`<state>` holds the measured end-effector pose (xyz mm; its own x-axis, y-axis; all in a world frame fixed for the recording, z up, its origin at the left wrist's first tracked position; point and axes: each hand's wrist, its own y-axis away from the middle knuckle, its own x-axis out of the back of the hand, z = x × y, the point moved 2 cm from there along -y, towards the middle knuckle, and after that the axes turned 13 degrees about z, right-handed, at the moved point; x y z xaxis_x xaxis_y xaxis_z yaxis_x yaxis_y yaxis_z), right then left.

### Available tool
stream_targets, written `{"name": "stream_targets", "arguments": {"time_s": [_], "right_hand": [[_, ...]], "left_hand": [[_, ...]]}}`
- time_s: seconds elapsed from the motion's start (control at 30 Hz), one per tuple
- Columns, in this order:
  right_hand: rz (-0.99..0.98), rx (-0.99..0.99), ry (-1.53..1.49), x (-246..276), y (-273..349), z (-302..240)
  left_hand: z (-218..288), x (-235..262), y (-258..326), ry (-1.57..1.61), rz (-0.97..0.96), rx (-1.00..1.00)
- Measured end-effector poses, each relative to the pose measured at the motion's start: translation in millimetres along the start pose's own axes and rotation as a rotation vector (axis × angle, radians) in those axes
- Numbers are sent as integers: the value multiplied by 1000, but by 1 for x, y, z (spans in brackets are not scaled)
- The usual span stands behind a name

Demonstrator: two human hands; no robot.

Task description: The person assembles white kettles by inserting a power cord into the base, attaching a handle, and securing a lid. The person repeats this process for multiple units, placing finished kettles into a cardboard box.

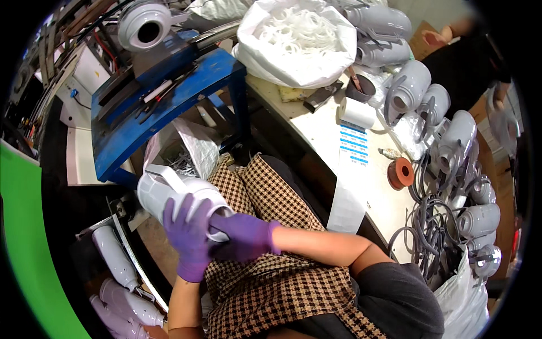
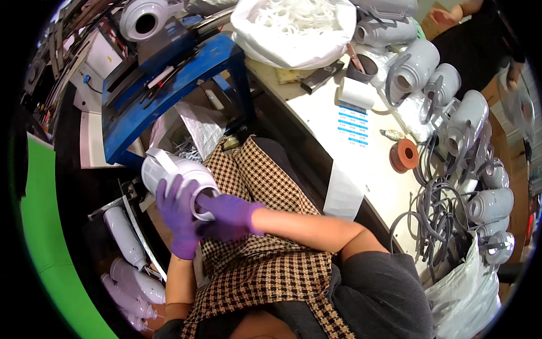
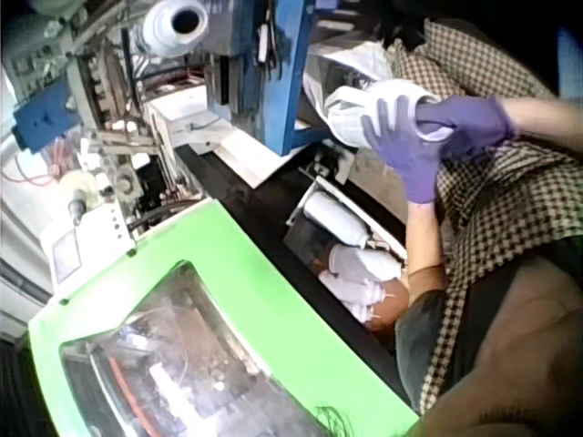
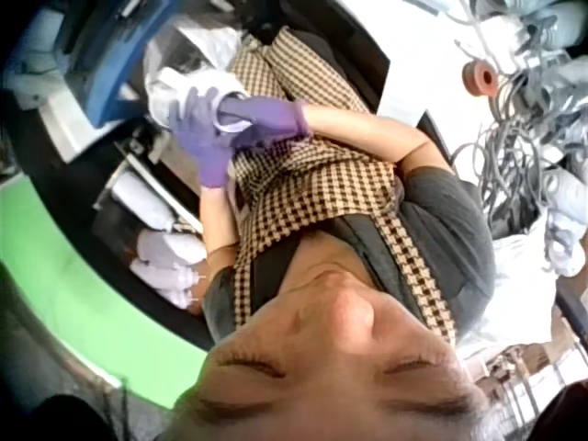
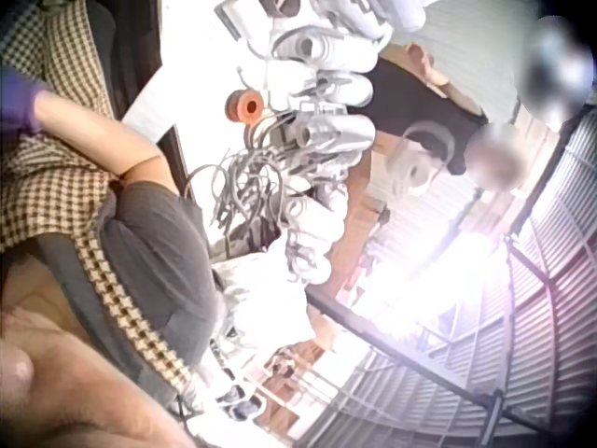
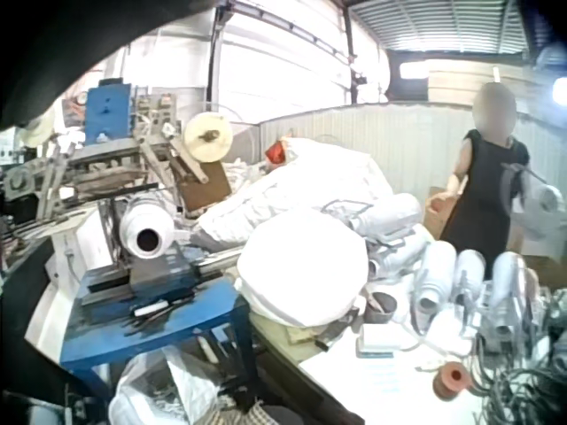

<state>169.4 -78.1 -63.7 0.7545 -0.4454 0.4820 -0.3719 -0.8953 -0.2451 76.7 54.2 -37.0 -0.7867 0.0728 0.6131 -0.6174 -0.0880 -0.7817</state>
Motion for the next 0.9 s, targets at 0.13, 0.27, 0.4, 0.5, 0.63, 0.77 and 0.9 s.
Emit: {"name": "stream_targets", "arguments": {"time_s": [0.13,0.27,0.4,0.5,0.63,0.77,0.9], "right_hand": [[102,-111,-490,36,3,-28],[688,211,98,148,82,44],[983,-256,614,242,189,140],[1011,-453,676,240,226,192],[1080,-605,659,243,202,180],[1063,-314,494,238,216,189],[1072,-145,733,233,226,184]], "left_hand": [[-53,-23,12,28,134,130],[-91,-15,33,304,246,473],[-75,16,25,71,203,410],[-30,34,12,76,151,118],[38,29,2,156,-39,-343],[51,6,51,97,-84,-569],[22,48,8,141,0,-100]]}}
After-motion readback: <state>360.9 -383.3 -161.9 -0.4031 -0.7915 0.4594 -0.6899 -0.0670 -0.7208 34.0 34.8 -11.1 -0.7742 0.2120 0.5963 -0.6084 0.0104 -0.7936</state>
